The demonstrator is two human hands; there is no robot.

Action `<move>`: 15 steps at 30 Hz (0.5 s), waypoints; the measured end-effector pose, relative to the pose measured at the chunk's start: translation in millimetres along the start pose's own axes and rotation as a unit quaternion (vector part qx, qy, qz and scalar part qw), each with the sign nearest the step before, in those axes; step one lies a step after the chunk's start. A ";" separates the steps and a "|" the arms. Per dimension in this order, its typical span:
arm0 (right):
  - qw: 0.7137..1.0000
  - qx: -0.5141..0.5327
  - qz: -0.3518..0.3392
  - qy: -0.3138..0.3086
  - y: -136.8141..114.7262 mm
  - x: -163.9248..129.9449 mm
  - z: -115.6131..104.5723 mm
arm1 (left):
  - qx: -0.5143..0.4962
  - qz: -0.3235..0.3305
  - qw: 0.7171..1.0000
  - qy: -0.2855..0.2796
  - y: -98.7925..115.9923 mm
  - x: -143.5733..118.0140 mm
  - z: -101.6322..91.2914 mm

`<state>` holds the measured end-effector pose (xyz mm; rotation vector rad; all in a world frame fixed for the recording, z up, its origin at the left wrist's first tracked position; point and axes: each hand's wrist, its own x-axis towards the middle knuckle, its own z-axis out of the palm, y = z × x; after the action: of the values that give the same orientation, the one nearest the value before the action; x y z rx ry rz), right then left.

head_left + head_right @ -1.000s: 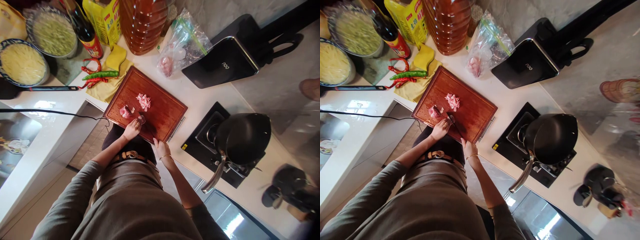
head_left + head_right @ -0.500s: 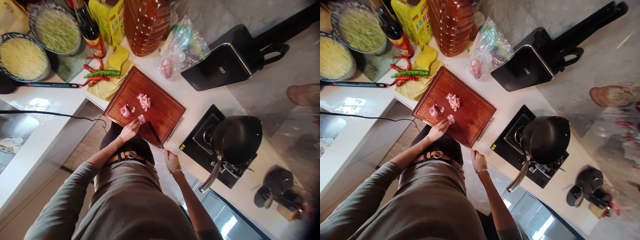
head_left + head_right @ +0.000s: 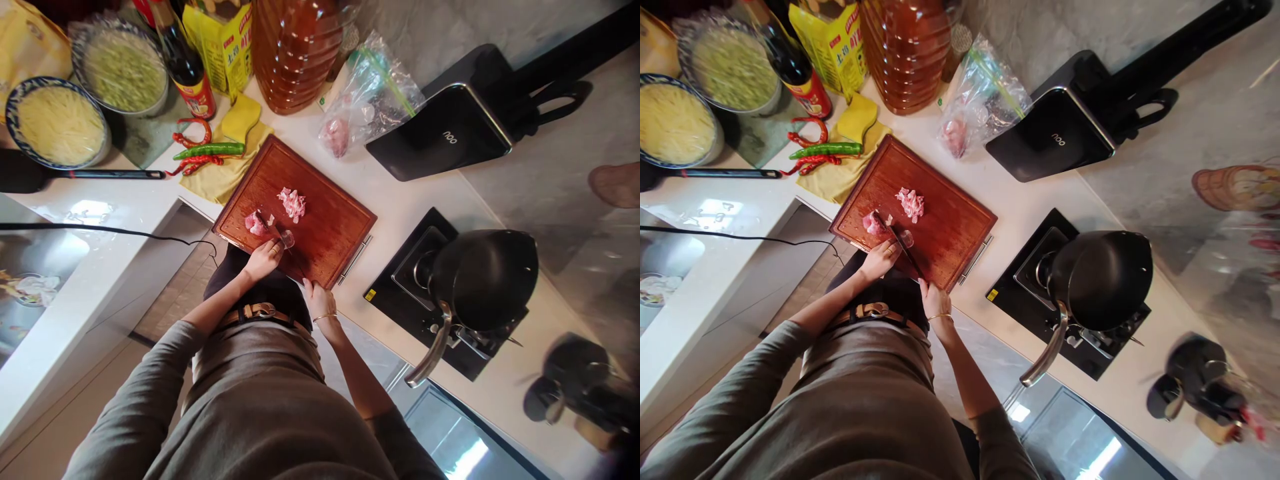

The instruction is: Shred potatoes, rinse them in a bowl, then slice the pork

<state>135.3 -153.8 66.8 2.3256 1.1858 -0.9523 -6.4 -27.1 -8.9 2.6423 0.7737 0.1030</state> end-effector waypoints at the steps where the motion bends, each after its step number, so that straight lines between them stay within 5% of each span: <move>1: 1.000 -0.001 0.002 0.000 0.0 0.3 0.9 | 0.000 0.004 1.000 -0.001 -0.4 1.4 0.0; 15: 0.999 0.008 0.020 -0.038 19.9 -7.3 -0.3 | 0.015 0.035 0.999 -0.025 -0.4 9.5 4.6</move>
<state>148.6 -169.4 72.4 2.2958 1.1008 -1.0296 2.2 -23.3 -13.7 2.6904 0.6706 0.0432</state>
